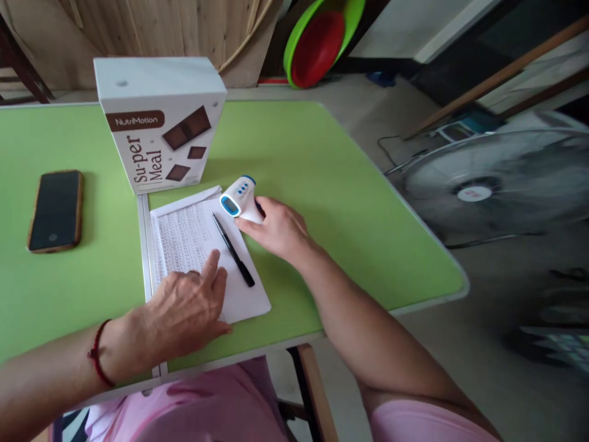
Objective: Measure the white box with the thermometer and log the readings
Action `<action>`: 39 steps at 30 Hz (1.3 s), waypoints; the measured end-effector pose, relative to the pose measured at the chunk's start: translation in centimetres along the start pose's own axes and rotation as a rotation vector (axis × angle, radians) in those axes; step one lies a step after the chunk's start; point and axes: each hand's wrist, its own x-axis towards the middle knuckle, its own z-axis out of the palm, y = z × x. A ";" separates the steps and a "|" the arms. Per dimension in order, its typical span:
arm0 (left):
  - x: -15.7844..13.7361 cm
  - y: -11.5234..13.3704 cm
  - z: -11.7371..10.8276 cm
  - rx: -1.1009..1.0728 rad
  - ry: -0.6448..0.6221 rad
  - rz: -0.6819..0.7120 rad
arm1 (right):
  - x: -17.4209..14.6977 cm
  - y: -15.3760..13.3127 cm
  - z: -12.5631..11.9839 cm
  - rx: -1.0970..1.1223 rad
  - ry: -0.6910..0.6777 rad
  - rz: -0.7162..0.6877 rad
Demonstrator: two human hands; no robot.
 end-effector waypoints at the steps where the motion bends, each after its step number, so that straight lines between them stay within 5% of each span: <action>1: -0.1 0.2 0.0 0.002 -0.019 0.004 | 0.0 0.1 0.1 -0.053 0.001 0.001; 14: -0.3 0.6 1.1 0.048 0.097 -0.032 | 0.0 0.9 -0.1 -0.268 0.069 -0.029; 19: 0.0 0.2 0.7 -0.002 0.033 -0.058 | -0.9 0.2 -0.2 -0.096 0.307 -0.257; 23: 0.2 0.1 0.2 -0.031 -0.019 -0.080 | -2.2 -1.5 0.6 0.130 0.155 -0.392; 29: 0.1 0.0 0.6 -0.019 0.013 -0.091 | -2.7 -1.9 1.5 0.100 0.048 -0.409; 32: 0.1 0.0 1.1 -0.012 0.075 -0.086 | -2.4 -1.6 0.6 0.300 0.034 -0.401; 39: 0.2 0.0 1.0 -0.059 0.004 -0.098 | -2.4 -1.8 0.0 0.970 -0.071 -0.289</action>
